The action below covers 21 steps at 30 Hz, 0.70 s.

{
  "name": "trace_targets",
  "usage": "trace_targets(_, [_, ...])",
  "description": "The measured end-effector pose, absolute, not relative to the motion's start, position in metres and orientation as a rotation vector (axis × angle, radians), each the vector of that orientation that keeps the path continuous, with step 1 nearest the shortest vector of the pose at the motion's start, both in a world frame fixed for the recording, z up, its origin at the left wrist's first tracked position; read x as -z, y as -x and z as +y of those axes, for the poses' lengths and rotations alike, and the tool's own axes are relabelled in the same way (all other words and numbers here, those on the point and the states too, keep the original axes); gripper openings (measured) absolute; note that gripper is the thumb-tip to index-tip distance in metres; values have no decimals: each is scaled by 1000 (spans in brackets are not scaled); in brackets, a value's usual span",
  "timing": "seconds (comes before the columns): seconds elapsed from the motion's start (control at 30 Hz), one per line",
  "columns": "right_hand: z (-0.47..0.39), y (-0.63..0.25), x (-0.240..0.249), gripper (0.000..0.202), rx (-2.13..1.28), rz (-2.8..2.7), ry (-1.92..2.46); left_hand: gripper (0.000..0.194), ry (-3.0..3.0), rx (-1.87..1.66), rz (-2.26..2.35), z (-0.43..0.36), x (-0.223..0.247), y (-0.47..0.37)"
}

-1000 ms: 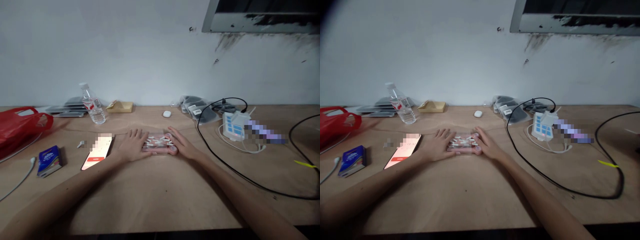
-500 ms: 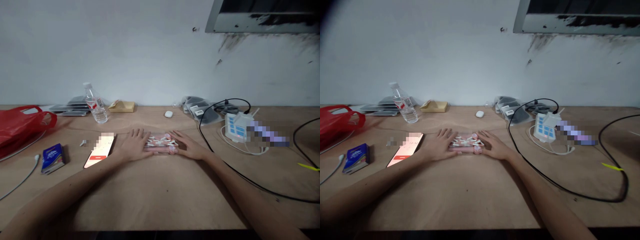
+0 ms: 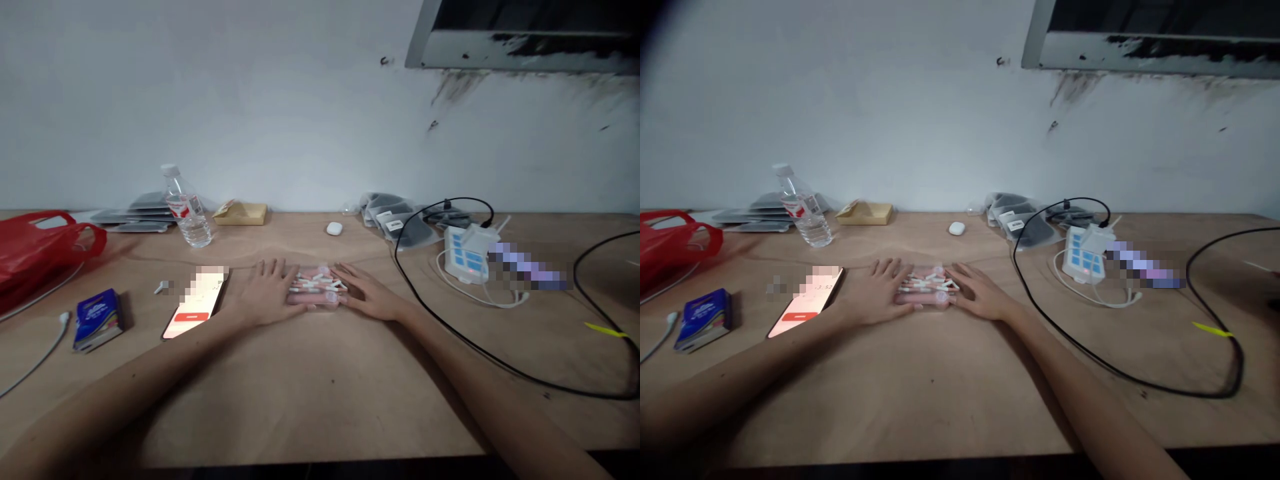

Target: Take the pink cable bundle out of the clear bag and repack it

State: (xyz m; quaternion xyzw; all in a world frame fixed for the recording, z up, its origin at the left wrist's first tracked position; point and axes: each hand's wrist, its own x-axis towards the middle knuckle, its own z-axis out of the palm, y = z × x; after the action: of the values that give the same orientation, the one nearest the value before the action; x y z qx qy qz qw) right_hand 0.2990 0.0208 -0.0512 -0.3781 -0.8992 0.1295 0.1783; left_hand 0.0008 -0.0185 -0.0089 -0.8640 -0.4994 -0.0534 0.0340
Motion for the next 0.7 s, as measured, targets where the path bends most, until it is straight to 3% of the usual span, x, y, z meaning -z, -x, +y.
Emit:
trace_targets(0.4, [9, -263, 55, 64, -393, -2471, 1291, 87, 2612, 182, -1536, -22, 10, -6])
trace_targets(0.7, [14, -287, 58, 66, -306, -2432, 1201, 87, 2650, 152, -1490, -21, 9, -4])
